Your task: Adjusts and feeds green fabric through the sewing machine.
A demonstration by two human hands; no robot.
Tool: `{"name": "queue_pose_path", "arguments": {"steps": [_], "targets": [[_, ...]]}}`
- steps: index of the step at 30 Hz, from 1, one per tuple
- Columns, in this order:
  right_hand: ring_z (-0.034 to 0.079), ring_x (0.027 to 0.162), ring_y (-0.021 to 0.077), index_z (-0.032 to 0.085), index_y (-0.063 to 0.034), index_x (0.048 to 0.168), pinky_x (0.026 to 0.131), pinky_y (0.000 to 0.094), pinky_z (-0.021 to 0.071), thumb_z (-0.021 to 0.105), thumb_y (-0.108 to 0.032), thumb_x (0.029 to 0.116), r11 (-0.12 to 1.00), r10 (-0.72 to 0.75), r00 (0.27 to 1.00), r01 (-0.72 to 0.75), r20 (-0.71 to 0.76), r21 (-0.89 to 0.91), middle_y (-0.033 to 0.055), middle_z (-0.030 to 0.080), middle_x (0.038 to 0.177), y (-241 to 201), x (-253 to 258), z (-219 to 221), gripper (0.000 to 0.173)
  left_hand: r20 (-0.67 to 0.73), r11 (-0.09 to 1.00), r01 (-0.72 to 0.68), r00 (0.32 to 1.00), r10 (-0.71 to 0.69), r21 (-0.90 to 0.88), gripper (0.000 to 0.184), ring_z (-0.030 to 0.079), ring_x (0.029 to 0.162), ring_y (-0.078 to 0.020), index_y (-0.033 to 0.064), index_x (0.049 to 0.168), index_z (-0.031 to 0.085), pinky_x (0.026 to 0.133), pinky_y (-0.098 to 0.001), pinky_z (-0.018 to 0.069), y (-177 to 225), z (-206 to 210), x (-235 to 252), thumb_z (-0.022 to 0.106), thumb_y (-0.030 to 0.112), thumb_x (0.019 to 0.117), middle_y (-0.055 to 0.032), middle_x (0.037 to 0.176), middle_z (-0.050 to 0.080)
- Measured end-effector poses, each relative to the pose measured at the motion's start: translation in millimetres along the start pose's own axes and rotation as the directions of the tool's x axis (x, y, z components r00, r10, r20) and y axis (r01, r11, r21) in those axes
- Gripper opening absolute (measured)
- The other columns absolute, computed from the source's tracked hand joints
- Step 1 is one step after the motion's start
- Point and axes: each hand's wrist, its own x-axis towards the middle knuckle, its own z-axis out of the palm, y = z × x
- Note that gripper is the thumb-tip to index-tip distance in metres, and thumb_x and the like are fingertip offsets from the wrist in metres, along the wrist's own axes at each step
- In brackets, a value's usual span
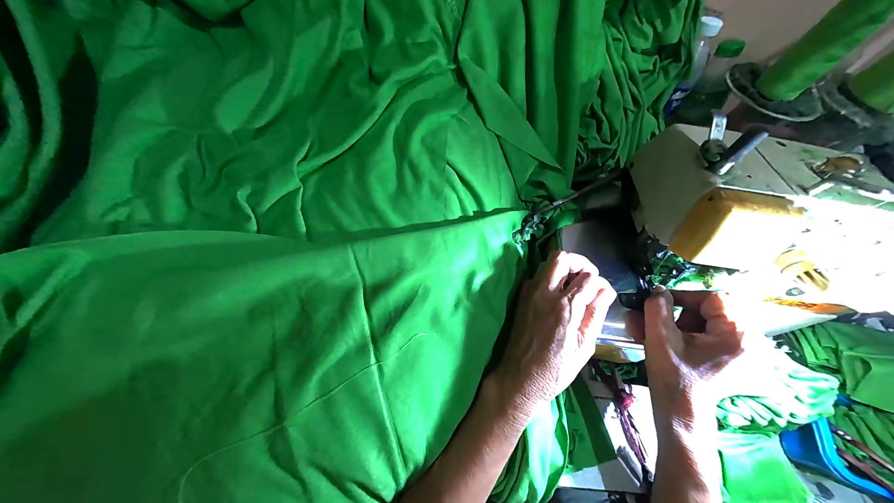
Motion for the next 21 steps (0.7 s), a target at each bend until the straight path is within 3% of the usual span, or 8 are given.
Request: {"name": "queue_pose_path", "arguments": {"steps": [5,8,15,21], "targets": [[0.046,0.053,-0.0101,0.062,0.0041,0.082,0.053,0.0063,0.0420,0.064,-0.011,0.0901,1.000,-0.007,1.000,0.007,0.009,-0.014,-0.0050,0.050,0.065,-1.1,0.7,0.1,0.017,-0.002,1.000,-0.007,1.000,0.007,0.005,0.016,0.063,0.096,-0.0177,0.0070,0.092,0.075,0.079,-0.0303,0.0502,0.2,0.1,0.2,0.061,0.011,0.0957,-0.0082,0.103,0.065],[0.050,0.053,-0.0108,0.065,0.0035,0.085,0.053,0.0065,0.0450,0.064,-0.014,0.0912,1.000,-0.018,0.999,0.018,0.032,-0.016,-0.0053,0.053,0.066,0.1,-0.1,-1.7,0.018,-0.001,1.000,0.000,1.000,0.000,0.002,0.015,0.063,0.097,-0.0173,0.0073,0.092,0.075,0.080,-0.0293,0.0502,0.9,-0.4,0.6,0.061,0.011,0.0957,-0.0080,0.103,0.065],[0.045,0.054,-0.0084,0.068,0.0039,0.082,0.053,0.0067,0.0381,0.065,-0.015,0.0883,0.995,-0.100,0.995,0.100,0.011,-0.030,-0.0027,0.051,0.065,7.1,1.1,-1.0,0.020,-0.001,1.000,-0.004,1.000,0.004,0.006,0.015,0.063,0.097,-0.0168,0.0070,0.092,0.075,0.080,-0.0293,0.0498,0.5,-0.5,0.5,0.062,0.011,0.0953,-0.0078,0.103,0.065],[0.047,0.054,-0.0102,0.068,0.0035,0.082,0.053,0.0057,0.0401,0.064,-0.014,0.0878,0.996,-0.087,0.996,0.087,0.027,-0.006,-0.0041,0.053,0.065,5.4,0.6,-2.2,0.019,-0.008,1.000,-0.012,1.000,0.012,0.011,0.015,0.062,0.097,-0.0163,0.0077,0.092,0.076,0.079,-0.0280,0.0497,0.0,-0.2,0.1,0.061,0.010,0.0950,-0.0075,0.103,0.065]]}}
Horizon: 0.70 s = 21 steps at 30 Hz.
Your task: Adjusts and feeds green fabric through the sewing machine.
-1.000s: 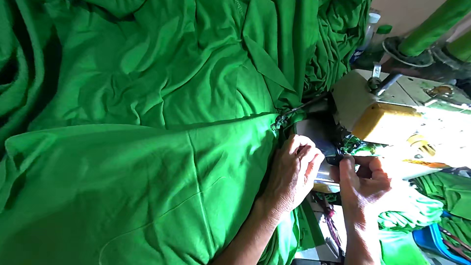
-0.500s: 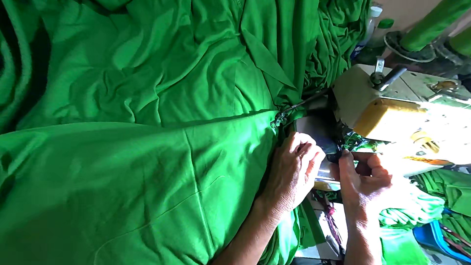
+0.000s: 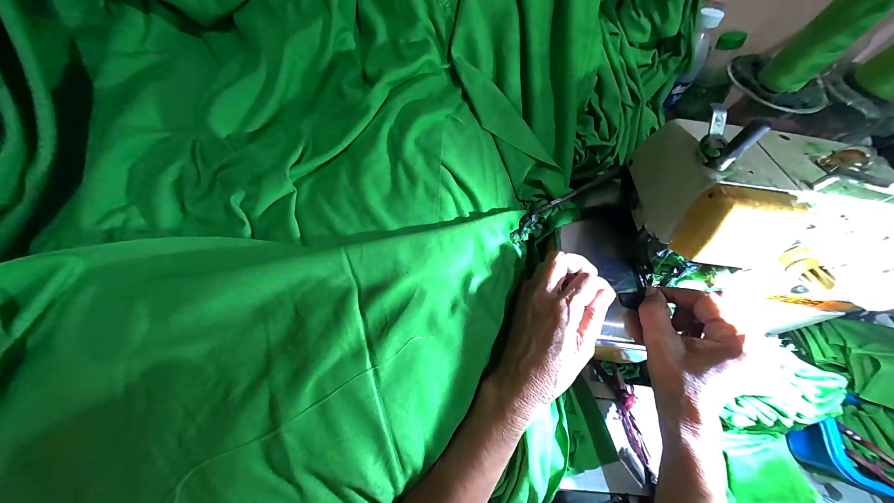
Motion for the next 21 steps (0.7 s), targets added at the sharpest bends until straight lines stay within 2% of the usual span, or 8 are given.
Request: {"name": "queue_pose_path", "arguments": {"steps": [5,10,14,21], "targets": [[0.047,0.057,-0.0085,0.069,0.0032,0.083,0.054,0.0061,0.0399,0.064,-0.014,0.0879,1.000,0.014,1.000,-0.014,0.009,-0.002,-0.0022,0.053,0.068,-0.2,-0.4,-1.1,0.019,0.011,1.000,0.005,1.000,-0.005,0.005,0.016,0.063,0.097,-0.0168,0.0078,0.092,0.076,0.080,-0.0290,0.0501,0.1,-0.3,0.4,0.061,0.011,0.0955,-0.0080,0.104,0.065],[0.049,0.055,-0.0104,0.067,0.0050,0.086,0.054,0.0055,0.0433,0.063,-0.011,0.0889,0.997,0.054,0.999,-0.054,0.005,0.059,-0.0046,0.053,0.068,-1.3,-0.8,0.8,0.017,0.007,1.000,0.006,1.000,-0.006,0.015,0.015,0.063,0.098,-0.0171,0.0079,0.092,0.076,0.080,-0.0294,0.0501,0.3,0.1,-0.2,0.061,0.011,0.0954,-0.0075,0.103,0.065],[0.047,0.053,-0.0088,0.067,0.0022,0.086,0.052,0.0077,0.0416,0.063,-0.015,0.0895,0.997,0.074,0.997,-0.074,-0.016,-0.008,-0.0050,0.052,0.066,-3.2,-1.1,0.1,0.018,0.010,1.000,0.007,1.000,-0.007,0.010,0.015,0.062,0.098,-0.0164,0.0078,0.092,0.076,0.081,-0.0285,0.0499,0.2,-0.1,0.0,0.061,0.011,0.0957,-0.0073,0.103,0.064],[0.047,0.051,-0.0099,0.066,0.0011,0.085,0.050,0.0068,0.0418,0.063,-0.013,0.0899,0.994,0.107,0.994,-0.108,-0.035,-0.021,-0.0068,0.050,0.064,-7.7,-1.1,-0.3,0.015,0.005,1.000,0.001,1.000,-0.001,0.005,0.015,0.062,0.097,-0.0158,0.0079,0.092,0.076,0.080,-0.0278,0.0497,-0.2,0.1,-0.4,0.062,0.010,0.0949,-0.0073,0.103,0.064]]}}
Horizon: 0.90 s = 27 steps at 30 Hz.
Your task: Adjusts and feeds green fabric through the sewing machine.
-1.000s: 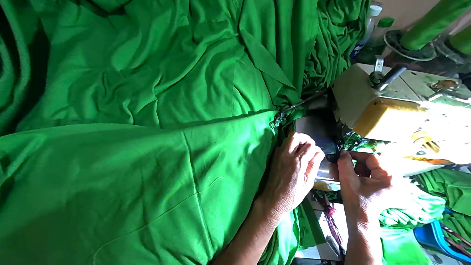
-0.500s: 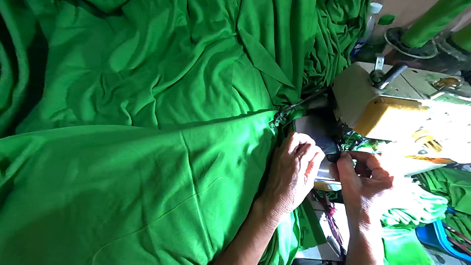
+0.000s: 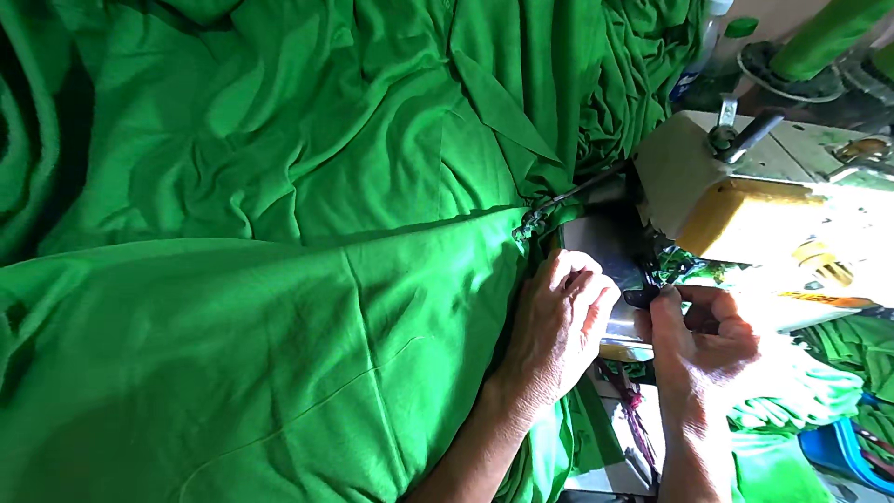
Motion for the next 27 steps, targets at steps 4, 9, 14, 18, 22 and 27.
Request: {"name": "queue_pose_path", "arguments": {"steps": [4,9,14,18,22,27], "targets": [[0.047,0.052,-0.0095,0.067,0.0014,0.088,0.051,0.0079,0.0425,0.063,-0.014,0.0918,1.000,-0.007,1.000,0.007,-0.002,-0.002,-0.0065,0.052,0.065,2.3,-0.8,0.3,0.017,0.007,1.000,0.011,1.000,-0.011,0.000,0.015,0.062,0.098,-0.0156,0.0082,0.093,0.076,0.081,-0.0276,0.0495,0.9,-0.6,-0.2,0.062,0.011,0.0953,-0.0068,0.104,0.064],[0.047,0.052,-0.0086,0.068,0.0017,0.087,0.051,0.0091,0.0420,0.063,-0.018,0.0919,0.999,-0.042,0.999,0.041,-0.033,-0.023,-0.0060,0.052,0.064,6.4,-0.8,2.6,0.020,0.006,1.000,0.007,1.000,-0.007,0.002,0.015,0.061,0.097,-0.0150,0.0078,0.092,0.075,0.081,-0.0264,0.0494,0.6,-0.8,0.3,0.062,0.011,0.0957,-0.0068,0.103,0.064],[0.043,0.053,-0.0080,0.068,0.0016,0.085,0.052,0.0089,0.0371,0.064,-0.020,0.0918,0.993,-0.110,0.993,0.108,-0.041,-0.054,-0.0050,0.050,0.064,8.4,-0.2,1.9,0.023,0.009,1.000,0.004,1.000,-0.004,0.002,0.015,0.062,0.098,-0.0169,0.0078,0.092,0.075,0.080,-0.0295,0.0498,0.3,-0.7,0.3,0.062,0.011,0.0954,-0.0074,0.104,0.064],[0.044,0.054,-0.0076,0.070,0.0043,0.085,0.052,0.0090,0.0372,0.065,-0.017,0.0913,0.989,-0.139,0.989,0.136,-0.055,-0.055,-0.0015,0.053,0.064,9.4,-0.4,2.5,0.023,0.004,1.000,0.000,1.000,0.000,0.004,0.014,0.062,0.098,-0.0167,0.0076,0.092,0.075,0.081,-0.0292,0.0498,0.3,-0.4,0.3,0.062,0.011,0.0951,-0.0075,0.104,0.064],[0.044,0.054,-0.0070,0.071,0.0047,0.085,0.052,0.0094,0.0372,0.065,-0.016,0.0903,0.987,-0.149,0.988,0.146,-0.040,-0.063,0.0000,0.054,0.063,8.4,-0.6,1.0,0.022,-0.005,1.000,-0.005,1.000,0.005,0.004,0.013,0.062,0.097,-0.0167,0.0067,0.092,0.075,0.081,-0.0283,0.0501,0.3,-0.1,0.0,0.063,0.010,0.0942,-0.0082,0.104,0.065],[0.044,0.054,-0.0081,0.071,0.0049,0.087,0.053,0.0076,0.0374,0.064,-0.015,0.0905,0.991,-0.134,0.991,0.133,-0.017,-0.033,-0.0015,0.052,0.065,8.9,-0.3,0.0,0.021,-0.005,1.000,-0.006,1.000,0.006,0.010,0.013,0.063,0.097,-0.0165,0.0068,0.092,0.076,0.080,-0.0281,0.0499,0.1,-0.1,-0.1,0.063,0.010,0.0942,-0.0081,0.104,0.065]]}}
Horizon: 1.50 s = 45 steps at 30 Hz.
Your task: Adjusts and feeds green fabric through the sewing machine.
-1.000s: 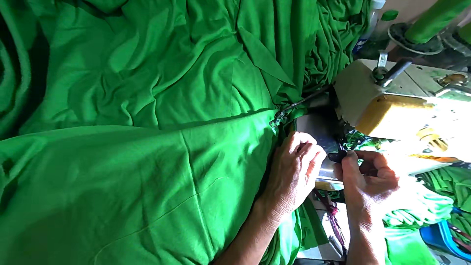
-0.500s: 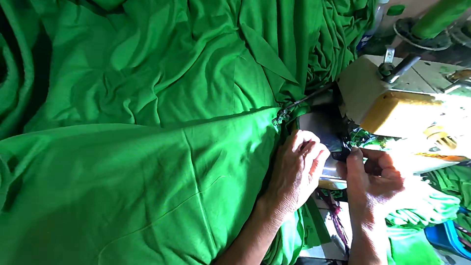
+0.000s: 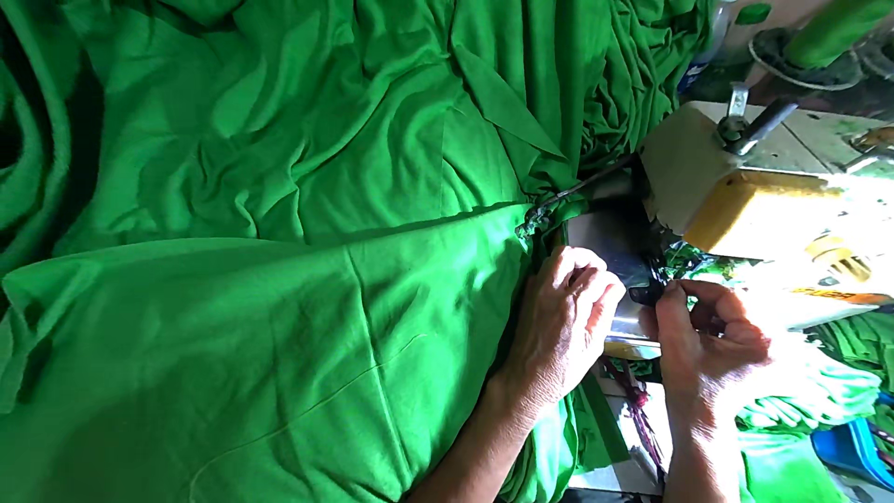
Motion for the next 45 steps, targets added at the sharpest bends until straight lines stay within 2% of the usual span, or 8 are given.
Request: {"name": "queue_pose_path", "arguments": {"steps": [7,9,12,15,18,34,38,45], "targets": [[0.049,0.053,-0.0100,0.068,0.0040,0.089,0.053,0.0068,0.0432,0.061,-0.011,0.0917,0.992,0.076,0.996,-0.081,0.053,0.097,-0.0052,0.054,0.065,-2.0,-0.9,0.5,0.017,0.028,0.998,0.037,0.999,-0.036,-0.046,0.010,0.062,0.090,-0.0114,0.0067,0.090,0.076,0.077,-0.0201,0.0514,2.2,-3.2,8.1,0.066,0.008,0.0927,-0.0074,0.101,0.064],[0.047,0.054,-0.0089,0.068,0.0055,0.088,0.054,0.0071,0.0417,0.061,-0.011,0.0918,0.989,0.100,0.993,-0.106,0.060,0.104,-0.0034,0.052,0.066,-2.7,-0.8,1.6,0.018,0.044,0.996,0.090,0.995,-0.091,0.027,0.009,0.064,0.091,-0.0161,0.0098,0.094,0.078,0.076,-0.0314,0.0508,10.2,-2.7,16.9,0.069,0.012,0.0916,-0.0072,0.102,0.066],[0.046,0.054,-0.0065,0.067,0.0046,0.086,0.054,0.0088,0.0400,0.060,-0.012,0.0908,0.989,0.117,0.990,-0.124,0.081,0.084,-0.0014,0.052,0.066,-3.2,-0.1,1.1,0.018,0.208,0.979,0.164,0.960,-0.186,0.119,0.016,0.060,0.107,-0.0299,0.0123,0.104,0.080,0.085,-0.0513,0.0439,26.2,-0.3,33.2,0.069,0.014,0.0933,-0.0109,0.111,0.067],[0.046,0.053,-0.0056,0.067,0.0051,0.086,0.052,0.0095,0.0401,0.062,-0.009,0.0915,0.983,0.161,0.983,-0.167,0.086,0.076,-0.0006,0.051,0.064,-8.6,0.1,0.8,0.016,0.314,0.967,0.196,0.919,-0.239,0.162,0.020,0.057,0.116,-0.0334,0.0118,0.112,0.079,0.089,-0.0559,0.0397,33.1,4.5,46.3,0.067,0.014,0.0960,-0.0140,0.119,0.066],[0.043,0.053,-0.0061,0.067,0.0047,0.086,0.052,0.0093,0.0365,0.061,-0.009,0.0924,0.982,0.166,0.984,-0.172,0.068,0.080,-0.0017,0.050,0.062,-7.8,-1.2,2.7,0.017,0.332,0.965,0.206,0.910,-0.250,0.162,0.020,0.058,0.117,-0.0346,0.0106,0.110,0.078,0.089,-0.0592,0.0402,35.8,6.3,51.8,0.065,0.012,0.0961,-0.0149,0.118,0.068],[0.053,0.054,0.0066,0.073,0.0013,0.089,0.054,0.0206,0.0449,0.059,-0.016,0.0958,0.999,0.052,0.999,-0.052,0.012,0.007,0.0061,0.059,0.065,-2.7,-4.5,6.2,0.023,0.405,0.916,0.359,0.822,-0.402,0.180,0.017,0.057,0.116,-0.0327,0.0086,0.104,0.078,0.094,-0.0631,0.0364,38.7,5.1,65.7,0.064,0.016,0.0990,-0.0146,0.116,0.068],[0.049,0.056,0.0063,0.073,0.0031,0.090,0.056,0.0199,0.0409,0.059,-0.016,0.0961,0.997,0.068,0.998,-0.068,0.015,0.036,0.0061,0.056,0.065,-1.2,-5.7,9.0,0.024,0.443,0.908,0.371,0.793,-0.419,0.195,0.017,0.055,0.119,-0.0355,0.0068,0.103,0.077,0.094,-0.0646,0.0356,40.4,4.0,70.4,0.067,0.019,0.0983,-0.0162,0.118,0.067],[0.049,0.057,0.0038,0.071,0.0026,0.091,0.056,0.0182,0.0415,0.057,-0.017,0.0977,0.995,0.086,0.995,-0.088,0.040,0.047,0.0037,0.056,0.066,0.0,-5.8,8.1,0.025,0.318,0.932,0.252,0.889,-0.329,0.261,0.013,0.060,0.114,-0.0331,0.0123,0.097,0.080,0.091,-0.0610,0.0388,36.2,18.1,59.3,0.074,0.024,0.0935,-0.0117,0.108,0.071]]}}
